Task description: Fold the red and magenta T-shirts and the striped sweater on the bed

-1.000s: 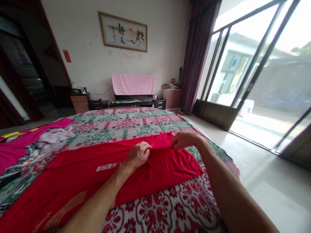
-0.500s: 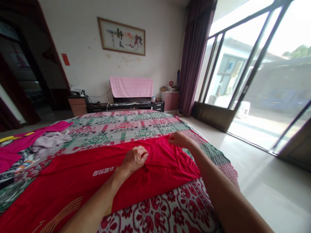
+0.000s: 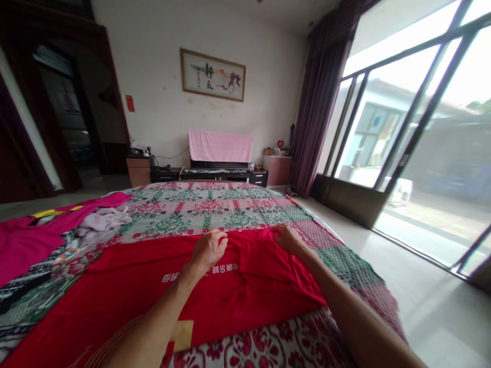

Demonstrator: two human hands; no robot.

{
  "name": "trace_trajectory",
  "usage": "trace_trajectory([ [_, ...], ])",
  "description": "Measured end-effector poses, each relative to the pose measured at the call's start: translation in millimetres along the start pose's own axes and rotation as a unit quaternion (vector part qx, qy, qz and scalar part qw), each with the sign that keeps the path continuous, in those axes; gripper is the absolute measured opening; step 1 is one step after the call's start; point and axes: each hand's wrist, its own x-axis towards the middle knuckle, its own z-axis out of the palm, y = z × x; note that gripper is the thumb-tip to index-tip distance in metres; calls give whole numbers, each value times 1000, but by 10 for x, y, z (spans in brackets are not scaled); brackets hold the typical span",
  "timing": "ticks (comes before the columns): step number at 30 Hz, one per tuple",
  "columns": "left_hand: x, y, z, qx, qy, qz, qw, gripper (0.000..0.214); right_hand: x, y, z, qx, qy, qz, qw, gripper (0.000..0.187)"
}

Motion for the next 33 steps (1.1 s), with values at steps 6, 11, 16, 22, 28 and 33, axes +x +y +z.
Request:
trace_trajectory([
  [6,-52,-426,-107,123,-69,-92,986,27,72,-527,205,56,-8,-109,992,32],
  [11,-119,-493,-83,135,-84,-127,979,27,30,-896,526,73,-30,-182,980,40],
  [16,-109,-515,-74,123,-86,-130,980,26,-33,-915,619,41,-46,-174,983,42],
  [22,-115,-582,-46,126,-91,-125,980,25,-56,-919,569,44,-37,-168,984,40],
  [28,-114,-610,-19,146,-94,-114,978,27,-82,-934,557,48,-29,-170,984,39],
  [33,-126,-597,-5,154,-86,-108,978,27,-90,-937,557,43,-25,-171,984,39],
])
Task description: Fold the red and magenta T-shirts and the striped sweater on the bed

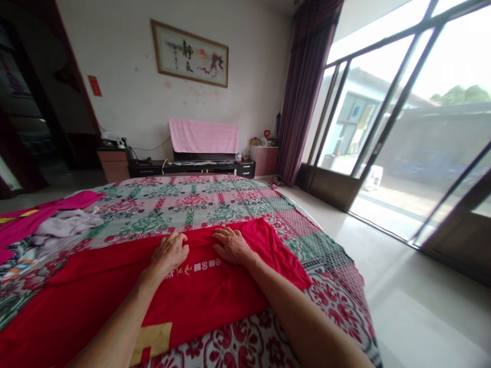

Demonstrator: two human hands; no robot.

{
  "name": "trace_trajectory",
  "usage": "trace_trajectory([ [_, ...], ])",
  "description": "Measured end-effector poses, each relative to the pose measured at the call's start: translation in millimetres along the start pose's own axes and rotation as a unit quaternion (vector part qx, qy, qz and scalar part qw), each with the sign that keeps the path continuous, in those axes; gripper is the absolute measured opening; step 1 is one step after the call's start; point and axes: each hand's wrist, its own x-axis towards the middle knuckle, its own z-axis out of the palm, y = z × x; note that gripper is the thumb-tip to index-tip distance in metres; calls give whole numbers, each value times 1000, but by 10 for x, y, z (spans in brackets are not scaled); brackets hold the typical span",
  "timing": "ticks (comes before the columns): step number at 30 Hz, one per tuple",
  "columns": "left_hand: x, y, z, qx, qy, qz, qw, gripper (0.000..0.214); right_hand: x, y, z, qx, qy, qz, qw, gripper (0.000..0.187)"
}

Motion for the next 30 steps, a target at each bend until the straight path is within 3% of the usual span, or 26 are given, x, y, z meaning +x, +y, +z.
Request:
trace_trajectory([
  [16,-80,77,-83,-57,18,-26,998,23,56,39,25,7,-24,-5,1000,42],
  [21,-128,26,-147,-51,8,29,998,27,96,124,97,-5,-27,-9,1000,44],
  [25,-234,-287,-266,-33,6,68,997,39,112,171,147,-12,-20,-10,1000,46],
  [30,-529,-1035,-480,33,10,-8,999,38,121,201,169,-16,-10,-24,1000,46],
])
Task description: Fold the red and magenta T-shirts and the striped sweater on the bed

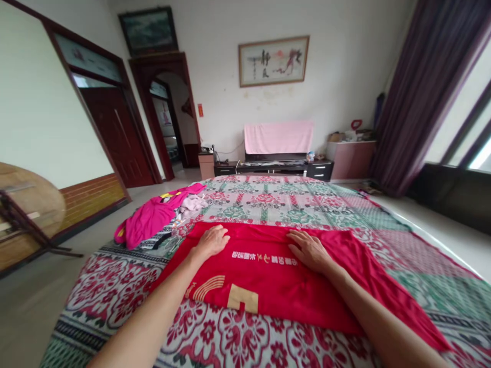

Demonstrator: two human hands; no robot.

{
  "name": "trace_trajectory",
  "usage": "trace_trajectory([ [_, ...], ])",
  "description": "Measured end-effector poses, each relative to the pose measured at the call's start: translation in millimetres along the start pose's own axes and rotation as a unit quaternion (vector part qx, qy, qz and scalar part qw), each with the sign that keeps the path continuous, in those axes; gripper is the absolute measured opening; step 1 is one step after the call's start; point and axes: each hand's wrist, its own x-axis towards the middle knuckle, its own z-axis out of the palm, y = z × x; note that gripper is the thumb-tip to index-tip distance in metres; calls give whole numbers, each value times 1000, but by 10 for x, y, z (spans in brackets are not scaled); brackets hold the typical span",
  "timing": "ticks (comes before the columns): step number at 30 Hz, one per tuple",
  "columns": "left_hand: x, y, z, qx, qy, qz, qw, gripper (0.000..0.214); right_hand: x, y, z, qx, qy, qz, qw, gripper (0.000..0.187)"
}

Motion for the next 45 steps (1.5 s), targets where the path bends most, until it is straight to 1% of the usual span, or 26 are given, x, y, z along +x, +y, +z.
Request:
trace_trajectory([
  [2,-135,-340,-30,13,3,-35,999,37,-1,2,-5,-2,1,-1,1000,45],
  [4,-253,-634,-17,14,27,-57,998,37,-4,-2,-14,-6,1,-1,1000,44],
  [6,-336,-842,28,2,64,-57,996,37,-6,-7,-21,-9,0,-1,1000,44],
  [8,-378,-946,79,-15,88,-52,995,37,-7,-6,-20,-10,2,-2,1000,44],
  [11,-394,-949,107,-34,94,-56,993,37,-4,16,1,-8,6,-7,1000,44],
  [13,-400,-906,61,-42,97,-65,992,38,-2,35,17,-6,10,-11,1000,43],
  [15,-416,-873,-50,-45,99,-85,990,40,1,50,28,-4,14,-14,1000,43],
  [17,-445,-871,-213,-35,85,-134,987,38,4,58,31,-5,16,-15,1000,43],
  [19,-492,-900,-393,-14,36,-188,981,32,7,62,33,-6,16,-16,1000,43],
  [21,-558,-939,-550,-14,-36,-243,969,29,10,71,40,-5,14,-18,1000,44],
  [24,-673,-965,-695,-87,-125,-328,932,30,14,99,62,-4,19,-23,1000,44],
  [26,-731,-946,-739,-135,-159,-363,908,32,16,122,78,-3,24,-29,999,44],
  [28,-760,-911,-759,-141,-177,-361,904,34,18,141,86,-1,27,-35,999,43],
  [31,-758,-880,-771,-107,-184,-342,915,35,20,144,78,0,30,-39,999,44],
  [33,-752,-896,-778,-102,-197,-334,916,37,20,129,67,-1,29,-37,999,44],
  [37,-777,-972,-803,-154,-239,-324,902,42,14,93,58,1,26,-30,999,44],
  [40,-811,-992,-817,-169,-262,-313,897,42,23,116,58,5,30,-31,999,44],
  [42,-824,-984,-811,-164,-276,-302,898,39,67,154,47,6,18,-27,999,44],
  [45,-825,-973,-782,-163,-277,-290,901,34,238,138,6,-4,-27,-8,1000,41],
])
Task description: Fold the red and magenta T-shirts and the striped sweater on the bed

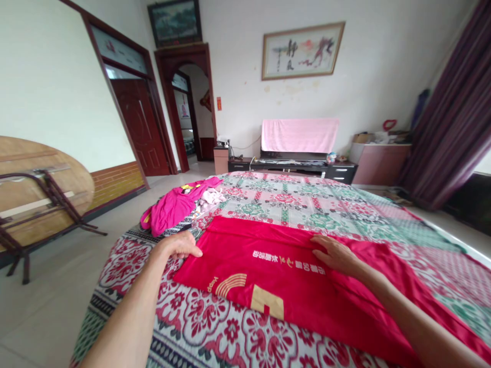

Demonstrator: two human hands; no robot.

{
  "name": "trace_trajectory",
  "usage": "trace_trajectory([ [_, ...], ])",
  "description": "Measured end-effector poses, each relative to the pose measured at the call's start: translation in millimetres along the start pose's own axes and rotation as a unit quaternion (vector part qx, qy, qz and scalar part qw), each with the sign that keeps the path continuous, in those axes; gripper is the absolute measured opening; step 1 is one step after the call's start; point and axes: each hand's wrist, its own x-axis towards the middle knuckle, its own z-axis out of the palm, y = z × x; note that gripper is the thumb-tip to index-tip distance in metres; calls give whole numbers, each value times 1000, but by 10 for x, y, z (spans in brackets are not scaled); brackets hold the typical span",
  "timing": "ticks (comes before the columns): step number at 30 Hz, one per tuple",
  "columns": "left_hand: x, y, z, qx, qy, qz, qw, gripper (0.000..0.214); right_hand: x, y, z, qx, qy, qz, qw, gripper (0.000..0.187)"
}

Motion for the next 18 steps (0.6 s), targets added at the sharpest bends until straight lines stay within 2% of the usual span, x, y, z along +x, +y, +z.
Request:
trace_trajectory([
  [2,16,-6,10,-7,3,6,1000,33,186,-147,-35,0,-4,7,1000,36],
  [4,27,-18,8,-16,1,9,1000,34,410,-445,-41,25,28,-15,999,35],
  [6,26,-34,-1,-23,-3,11,1000,34,648,-863,-3,62,35,-39,997,35],
  [10,4,-59,-22,-32,-20,20,999,31,1107,-1756,187,127,1,-56,990,37],
  [12,-6,-65,-29,-34,-26,25,999,29,1329,-2101,305,162,-16,-50,985,36],
  [15,-14,-65,-36,-33,-27,33,999,27,1646,-2446,486,180,-24,-43,982,33],
  [18,-14,-62,-39,-28,-27,41,998,28,1902,-2641,668,186,-32,-27,982,31],
])
